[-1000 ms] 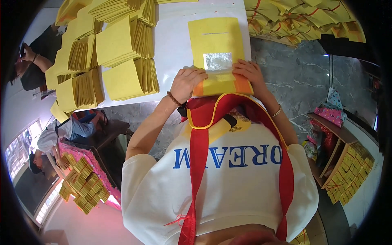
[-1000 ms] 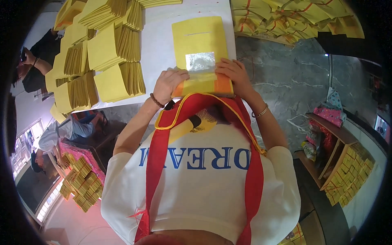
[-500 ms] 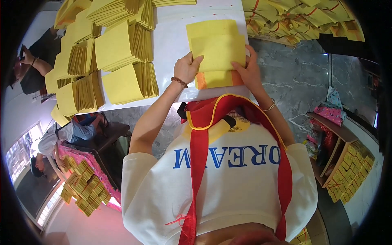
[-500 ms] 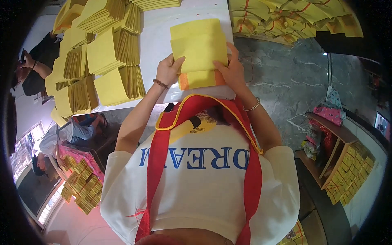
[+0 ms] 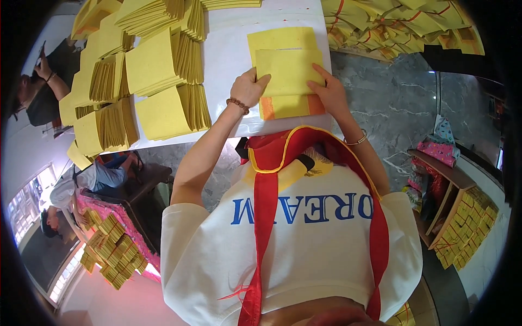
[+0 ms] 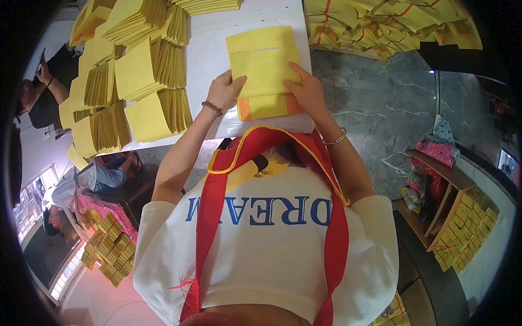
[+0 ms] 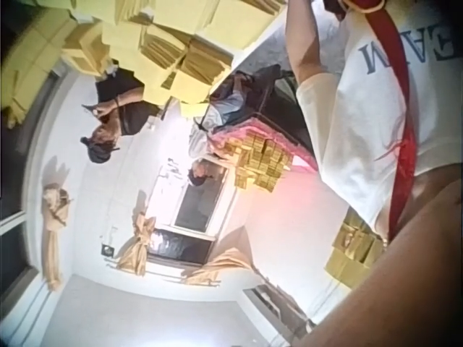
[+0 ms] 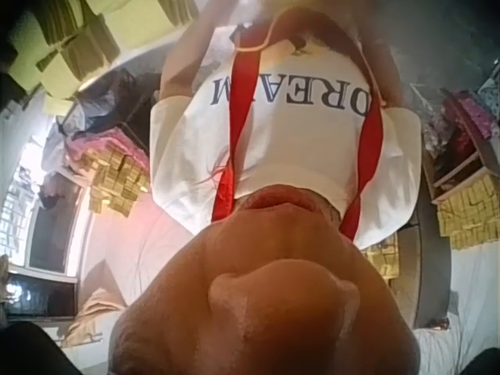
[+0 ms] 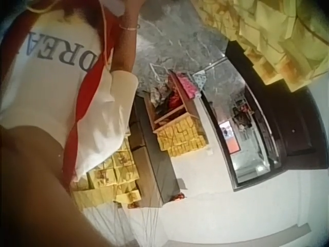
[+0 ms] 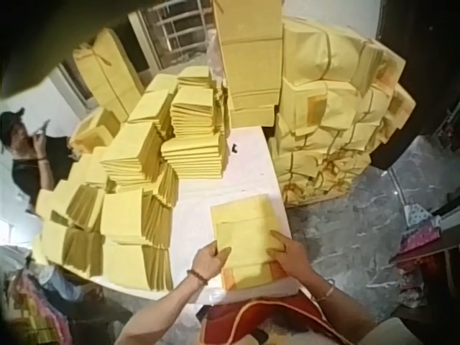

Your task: Folding yellow paper sheets with silver foil centers into organized stacks.

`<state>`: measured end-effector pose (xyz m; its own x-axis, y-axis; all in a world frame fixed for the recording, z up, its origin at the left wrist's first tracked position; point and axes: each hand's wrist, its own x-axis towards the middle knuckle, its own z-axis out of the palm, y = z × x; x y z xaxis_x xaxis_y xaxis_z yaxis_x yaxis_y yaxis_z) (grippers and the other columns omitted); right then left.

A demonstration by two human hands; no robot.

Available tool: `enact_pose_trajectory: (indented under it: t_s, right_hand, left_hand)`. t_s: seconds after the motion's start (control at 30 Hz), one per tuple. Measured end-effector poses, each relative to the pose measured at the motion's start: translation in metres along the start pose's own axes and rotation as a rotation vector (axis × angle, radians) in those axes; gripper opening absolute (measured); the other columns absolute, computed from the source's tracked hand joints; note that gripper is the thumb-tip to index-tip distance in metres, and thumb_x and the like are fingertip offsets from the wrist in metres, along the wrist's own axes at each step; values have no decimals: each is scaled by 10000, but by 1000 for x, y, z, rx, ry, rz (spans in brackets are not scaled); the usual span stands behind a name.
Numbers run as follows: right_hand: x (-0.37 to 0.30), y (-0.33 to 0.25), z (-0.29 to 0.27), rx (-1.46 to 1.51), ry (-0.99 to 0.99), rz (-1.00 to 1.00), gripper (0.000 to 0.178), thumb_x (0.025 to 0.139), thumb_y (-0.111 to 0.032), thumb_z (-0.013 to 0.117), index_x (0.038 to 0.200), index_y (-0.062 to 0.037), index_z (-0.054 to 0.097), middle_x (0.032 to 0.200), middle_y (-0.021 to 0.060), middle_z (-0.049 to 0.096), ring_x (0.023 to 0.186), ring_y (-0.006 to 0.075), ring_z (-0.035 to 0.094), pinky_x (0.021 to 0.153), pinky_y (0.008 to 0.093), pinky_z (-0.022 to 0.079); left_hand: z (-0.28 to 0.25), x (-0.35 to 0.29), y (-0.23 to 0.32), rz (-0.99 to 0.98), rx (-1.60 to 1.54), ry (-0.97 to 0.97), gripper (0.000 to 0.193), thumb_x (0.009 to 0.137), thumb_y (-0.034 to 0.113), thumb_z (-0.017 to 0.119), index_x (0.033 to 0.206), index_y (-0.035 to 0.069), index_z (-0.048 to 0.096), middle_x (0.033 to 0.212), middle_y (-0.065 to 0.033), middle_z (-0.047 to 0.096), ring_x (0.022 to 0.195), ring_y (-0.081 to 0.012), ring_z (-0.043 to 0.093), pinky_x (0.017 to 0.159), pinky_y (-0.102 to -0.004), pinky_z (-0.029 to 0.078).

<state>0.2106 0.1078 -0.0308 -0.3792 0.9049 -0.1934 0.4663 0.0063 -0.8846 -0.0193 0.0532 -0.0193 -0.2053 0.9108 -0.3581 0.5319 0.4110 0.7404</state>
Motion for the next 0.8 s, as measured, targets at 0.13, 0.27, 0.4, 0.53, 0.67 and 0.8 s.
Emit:
enact_pose_trajectory:
  t_s: [0.13, 0.27, 0.4, 0.53, 0.67, 0.8]
  right_hand:
    - [2, 8, 1, 37, 16, -25, 492, 792, -105, 632, 1257, -44, 486, 1092, 126, 607, 925, 126, 566, 811, 250, 450]
    - [4, 7, 0, 16, -2, 2, 492, 789, -113, 632, 1254, -41, 488, 1091, 127, 607, 926, 125, 565, 812, 249, 450]
    - [4, 4, 2, 2, 20, -51, 492, 788, -126, 630, 1252, -44, 491, 1084, 127, 610, 915, 122, 565, 797, 249, 454]
    - [4, -3, 0, 47, 17, -7, 487, 752, -219, 645, 1202, -68, 534, 1073, 201, 597, 947, 301, 602, 798, 326, 462]
    - [-5, -17, -1, -206, 198, -70, 463, 772, -251, 631, 1195, -93, 530, 1219, 154, 504, 1088, 277, 520, 876, 364, 416]
    - [-9, -25, 6, -665, 242, -480, 452, 807, -308, 583, 1212, -127, 500, 1290, 109, 423, 1204, 250, 413, 972, 471, 305]
  left_hand:
    - [-6, -10, 26, -67, -17, 82, 425, 786, 295, 584, 1112, 29, 522, 899, -164, 616, 830, -331, 593, 695, -420, 451]
    - [4, -11, 42, 534, 540, 457, 487, 753, 261, 620, 1179, 68, 484, 1274, -165, 399, 1176, -338, 350, 918, -481, 307]
    - [29, -9, 40, 805, 604, 333, 414, 791, 290, 596, 1147, 89, 527, 1254, -157, 430, 1168, -346, 371, 943, -462, 313]
    - [43, -3, 26, 752, 609, 266, 436, 836, 348, 544, 1206, 122, 494, 1290, -140, 409, 1193, -329, 357, 970, -461, 290]
    - [48, -3, 20, 755, 665, 283, 459, 840, 378, 523, 1214, 113, 494, 1296, -155, 415, 1205, -338, 349, 986, -463, 276]
    - [49, -3, 18, 742, 707, 278, 483, 833, 373, 522, 1233, 106, 474, 1314, -153, 400, 1228, -334, 329, 996, -472, 260]
